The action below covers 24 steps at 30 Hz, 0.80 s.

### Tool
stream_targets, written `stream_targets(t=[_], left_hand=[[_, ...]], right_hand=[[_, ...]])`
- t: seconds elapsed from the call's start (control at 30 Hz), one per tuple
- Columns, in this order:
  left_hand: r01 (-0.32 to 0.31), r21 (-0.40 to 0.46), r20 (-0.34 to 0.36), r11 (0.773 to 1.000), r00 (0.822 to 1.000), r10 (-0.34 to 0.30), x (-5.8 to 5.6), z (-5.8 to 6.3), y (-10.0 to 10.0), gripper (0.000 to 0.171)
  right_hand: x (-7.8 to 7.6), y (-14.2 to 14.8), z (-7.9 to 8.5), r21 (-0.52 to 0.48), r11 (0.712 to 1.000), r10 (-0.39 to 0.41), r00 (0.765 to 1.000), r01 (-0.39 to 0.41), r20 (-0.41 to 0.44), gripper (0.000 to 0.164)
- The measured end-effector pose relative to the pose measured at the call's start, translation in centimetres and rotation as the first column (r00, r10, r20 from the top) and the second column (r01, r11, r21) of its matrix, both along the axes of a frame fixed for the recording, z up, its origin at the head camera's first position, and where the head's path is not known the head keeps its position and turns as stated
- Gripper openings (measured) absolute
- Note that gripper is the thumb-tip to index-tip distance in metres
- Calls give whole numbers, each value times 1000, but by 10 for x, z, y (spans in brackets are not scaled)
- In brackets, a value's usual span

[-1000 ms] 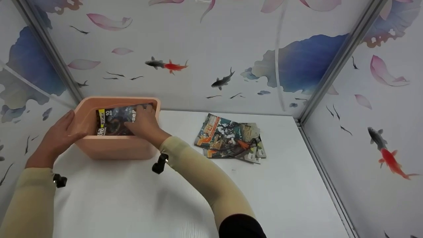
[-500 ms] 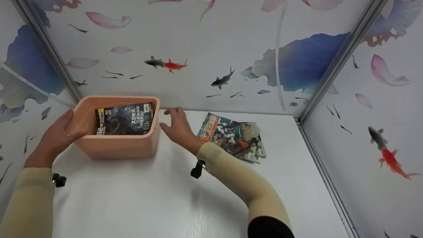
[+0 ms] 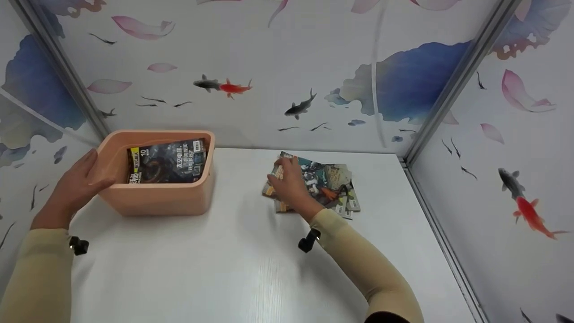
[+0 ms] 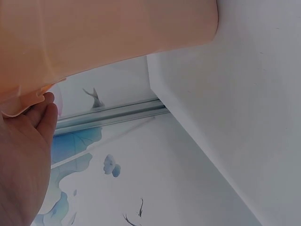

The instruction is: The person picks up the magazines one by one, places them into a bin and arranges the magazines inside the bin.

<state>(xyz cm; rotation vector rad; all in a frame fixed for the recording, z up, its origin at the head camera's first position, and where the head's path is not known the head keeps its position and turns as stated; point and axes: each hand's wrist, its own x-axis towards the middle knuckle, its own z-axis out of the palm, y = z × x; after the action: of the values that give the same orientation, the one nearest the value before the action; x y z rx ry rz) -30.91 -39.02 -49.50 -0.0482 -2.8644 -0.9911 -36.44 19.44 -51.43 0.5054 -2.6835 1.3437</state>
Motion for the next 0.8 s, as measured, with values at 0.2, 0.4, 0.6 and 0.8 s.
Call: stream_targets(t=[0.2,0.4,0.6,0.8], left_hand=[[-6,3,8,1000,1000,6,1,0,1,123],[-10,2,8,1000,1000,10,1,0,0,122],[-4,3,-15,1000,1000,4,4,0,0,120],[-7,4,-13,1000,1000,7,4,-1,0,121]], right_hand=[[1,41,-16,-1,996,-93,995,93,32,41],[4,76,-27,25,978,-210,973,209,96,56],[11,102,-38,45,957,-290,950,287,116,63],[15,123,-51,99,931,-360,928,351,101,70]])
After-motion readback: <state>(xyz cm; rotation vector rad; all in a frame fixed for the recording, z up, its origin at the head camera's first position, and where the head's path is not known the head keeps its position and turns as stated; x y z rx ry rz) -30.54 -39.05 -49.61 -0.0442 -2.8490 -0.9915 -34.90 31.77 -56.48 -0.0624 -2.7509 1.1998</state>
